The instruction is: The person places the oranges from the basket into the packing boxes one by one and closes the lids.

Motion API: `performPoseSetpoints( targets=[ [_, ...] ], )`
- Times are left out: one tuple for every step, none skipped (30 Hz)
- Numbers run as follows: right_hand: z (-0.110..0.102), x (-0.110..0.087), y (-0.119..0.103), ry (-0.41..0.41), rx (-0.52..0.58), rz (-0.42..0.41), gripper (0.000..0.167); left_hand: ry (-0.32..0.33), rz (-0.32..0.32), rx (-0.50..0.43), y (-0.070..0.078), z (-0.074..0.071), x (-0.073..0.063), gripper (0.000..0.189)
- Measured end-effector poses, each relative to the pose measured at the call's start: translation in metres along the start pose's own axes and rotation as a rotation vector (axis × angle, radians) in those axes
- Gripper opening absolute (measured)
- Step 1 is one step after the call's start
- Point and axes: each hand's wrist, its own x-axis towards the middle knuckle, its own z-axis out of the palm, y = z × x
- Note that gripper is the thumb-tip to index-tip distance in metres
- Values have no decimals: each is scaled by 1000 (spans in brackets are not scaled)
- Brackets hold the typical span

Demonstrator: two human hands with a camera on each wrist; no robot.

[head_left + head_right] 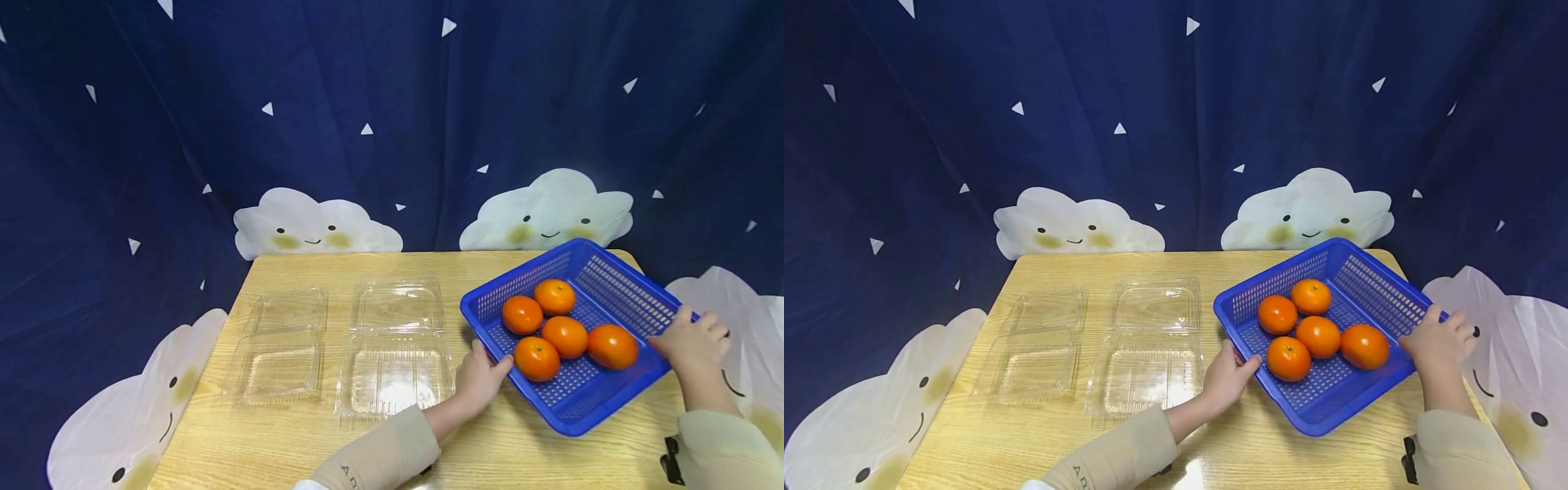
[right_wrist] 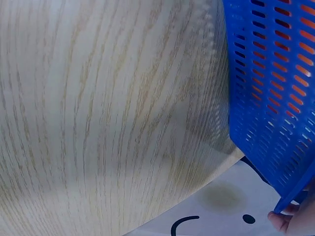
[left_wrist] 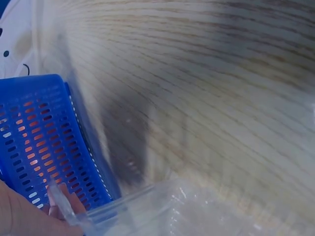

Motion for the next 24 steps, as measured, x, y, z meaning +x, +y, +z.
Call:
performPoseSetpoints(
  targets=[
    [0, -2, 0, -3, -3, 3, 88, 5, 1, 6, 0, 0, 1, 39],
    [0, -3, 0, -8, -6, 7, 89, 7, 2, 11, 0, 0, 2, 39],
    [-1, -4, 0, -13, -7, 9, 90, 7, 3, 16, 0, 0, 3, 40],
    [-1, -5, 0, -16, -8, 11, 90, 8, 4, 21, 0, 0, 3, 41],
    [-1, -6, 0, -20, -9, 14, 90, 9, 6, 27, 0, 0, 4, 41],
    [-2, -6, 1, -24, -11, 16, 91, 10, 8, 32, 0, 0, 5, 42],
    [-2, -7, 1, -27, -10, 18, 91, 9, 7, 36, 0, 0, 5, 43],
    [-2, -7, 1, -31, -13, 23, 91, 10, 8, 45, 0, 0, 6, 44],
    [-2, -7, 2, -33, -12, 27, 91, 10, 8, 51, 0, 0, 6, 45],
    [-1, -7, 2, -35, -13, 33, 91, 11, 8, 57, 0, 0, 6, 46],
    [-1, -7, 3, -36, -15, 37, 91, 10, 7, 60, 0, 1, 7, 46],
    [0, -7, 4, -36, -16, 41, 91, 9, 5, 67, 0, 1, 7, 47],
    [0, -8, 4, -38, -17, 47, 92, 8, 5, 74, -1, 1, 8, 48],
    [1, -8, 4, -39, -19, 56, 92, 6, 5, 79, -1, 0, 8, 49],
    [1, -9, 4, -40, -18, 62, 92, 4, 3, 78, -1, 0, 9, 51],
    [1, -9, 4, -42, -18, 67, 92, 2, 2, 77, -1, -1, 10, 52],
    [1, -10, 4, -42, -17, 71, 92, -1, 1, 78, -1, -1, 10, 53],
    [1, -11, 3, -43, -17, 79, 92, -3, 1, 79, -1, -2, 11, 54],
    [1, -12, 2, -44, -18, 85, 91, -6, 0, 77, 0, -3, 12, 54],
    [1, -13, 2, -43, -20, 91, 91, -10, -2, 75, 0, -4, 12, 54],
    [1, -14, 1, -41, -21, 95, 90, -12, 0, 76, 0, -5, 13, 54],
    [2, -15, 1, -39, -25, 101, 90, -14, 2, 80, 0, -5, 14, 53],
    [2, -16, 0, -37, -32, 108, 90, -16, 4, 87, 1, -6, 15, 52],
    [3, -18, -1, -38, -39, 118, 90, -16, 7, 92, 1, -6, 16, 51]
  ],
)
